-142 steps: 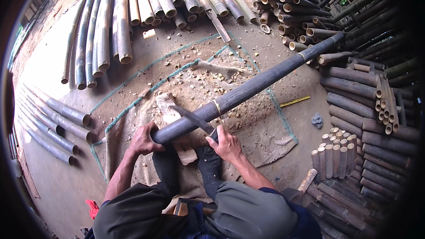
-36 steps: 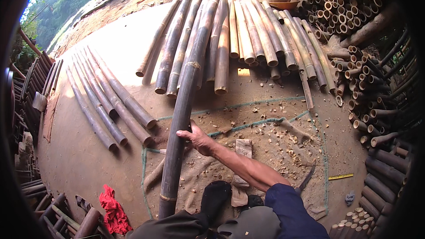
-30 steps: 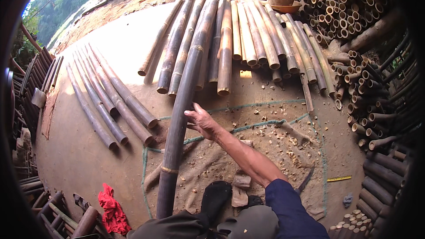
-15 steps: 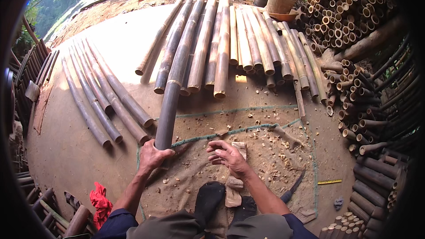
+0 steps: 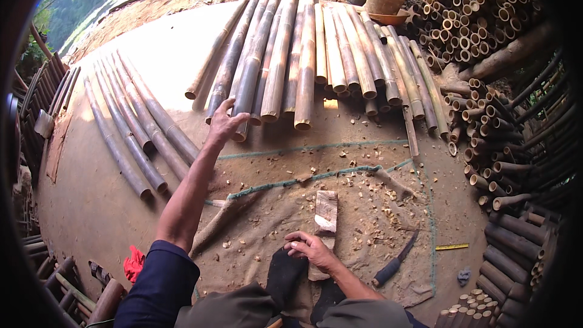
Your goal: The person sits on the ground and uses a curved knife to shave the surface of long bamboo poles. They hold the pole with one hand and scrape the blade along its length to remove the outer layer, then place the finished pole aside.
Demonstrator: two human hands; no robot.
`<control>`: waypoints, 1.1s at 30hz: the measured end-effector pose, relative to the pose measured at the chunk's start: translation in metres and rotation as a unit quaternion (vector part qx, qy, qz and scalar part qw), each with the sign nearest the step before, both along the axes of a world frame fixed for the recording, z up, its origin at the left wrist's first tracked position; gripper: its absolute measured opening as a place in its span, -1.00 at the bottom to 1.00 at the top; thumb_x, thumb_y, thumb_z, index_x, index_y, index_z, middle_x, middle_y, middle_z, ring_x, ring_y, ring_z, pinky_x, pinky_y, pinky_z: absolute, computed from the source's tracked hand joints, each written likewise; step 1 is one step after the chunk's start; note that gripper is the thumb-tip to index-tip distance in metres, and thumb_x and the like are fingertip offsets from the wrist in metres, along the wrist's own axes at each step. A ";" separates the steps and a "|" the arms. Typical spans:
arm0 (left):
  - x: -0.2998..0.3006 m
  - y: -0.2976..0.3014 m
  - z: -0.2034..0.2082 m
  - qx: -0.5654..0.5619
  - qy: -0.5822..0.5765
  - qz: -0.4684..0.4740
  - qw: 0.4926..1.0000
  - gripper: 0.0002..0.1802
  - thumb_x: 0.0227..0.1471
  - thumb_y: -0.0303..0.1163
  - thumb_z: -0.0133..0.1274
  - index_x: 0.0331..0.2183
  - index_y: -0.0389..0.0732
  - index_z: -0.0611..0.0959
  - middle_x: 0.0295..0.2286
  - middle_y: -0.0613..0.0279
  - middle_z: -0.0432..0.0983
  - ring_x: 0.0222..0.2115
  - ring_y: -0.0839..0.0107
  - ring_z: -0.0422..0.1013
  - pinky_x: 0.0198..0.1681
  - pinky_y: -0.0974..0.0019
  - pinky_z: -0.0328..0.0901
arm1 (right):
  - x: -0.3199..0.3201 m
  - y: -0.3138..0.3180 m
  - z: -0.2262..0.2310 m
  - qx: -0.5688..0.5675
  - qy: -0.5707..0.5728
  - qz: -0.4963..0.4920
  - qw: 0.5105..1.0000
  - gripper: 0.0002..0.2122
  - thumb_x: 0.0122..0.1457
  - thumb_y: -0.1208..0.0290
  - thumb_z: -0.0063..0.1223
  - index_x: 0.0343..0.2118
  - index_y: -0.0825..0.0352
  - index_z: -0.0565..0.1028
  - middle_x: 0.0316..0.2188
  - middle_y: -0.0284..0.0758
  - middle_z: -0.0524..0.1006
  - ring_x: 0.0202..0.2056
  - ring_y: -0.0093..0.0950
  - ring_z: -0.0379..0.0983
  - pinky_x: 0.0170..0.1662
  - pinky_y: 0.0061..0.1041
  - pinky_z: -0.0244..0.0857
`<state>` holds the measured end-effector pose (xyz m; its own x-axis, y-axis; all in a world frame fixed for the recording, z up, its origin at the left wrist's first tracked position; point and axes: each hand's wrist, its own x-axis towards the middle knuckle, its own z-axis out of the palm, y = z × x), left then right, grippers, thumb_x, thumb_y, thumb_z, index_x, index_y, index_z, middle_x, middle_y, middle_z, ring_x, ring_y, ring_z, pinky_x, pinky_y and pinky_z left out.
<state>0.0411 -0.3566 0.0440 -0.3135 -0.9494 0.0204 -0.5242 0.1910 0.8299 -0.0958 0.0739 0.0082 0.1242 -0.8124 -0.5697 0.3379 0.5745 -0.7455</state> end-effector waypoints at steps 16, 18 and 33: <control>-0.012 0.092 -0.069 -0.182 -0.037 0.033 0.982 -0.22 -0.03 -0.29 0.31 0.22 -0.30 0.48 0.21 -0.14 0.38 0.27 -0.05 0.27 0.37 0.00 0.18 | -0.041 0.013 0.169 -0.284 -0.172 0.025 0.943 -0.48 0.41 -0.07 0.01 -0.13 0.43 0.64 0.21 0.17 0.46 0.26 -0.09 0.39 0.34 -0.09 0.18; -0.013 0.150 -0.058 -0.131 0.023 -0.034 0.991 -0.34 0.01 -0.40 0.28 0.16 -0.28 0.53 0.04 -0.10 0.52 0.06 0.09 0.47 0.16 0.08 0.38 | -0.044 0.015 0.226 -0.368 -0.198 0.064 0.906 -0.40 0.38 -0.17 -0.01 -0.24 0.45 0.65 0.25 0.30 0.40 0.36 0.08 0.23 0.38 0.09 0.03; 0.021 0.410 -0.095 0.130 0.000 -0.409 0.903 -0.50 0.13 -0.21 0.25 0.08 -0.12 0.57 -0.38 -0.03 0.62 -0.30 -0.06 0.60 -0.22 0.02 0.47 | -0.044 0.030 0.295 -0.593 -0.204 0.175 0.759 -0.31 0.43 -0.21 -0.09 -0.47 0.48 0.62 0.20 0.42 0.39 0.12 0.18 0.26 0.19 0.19 0.09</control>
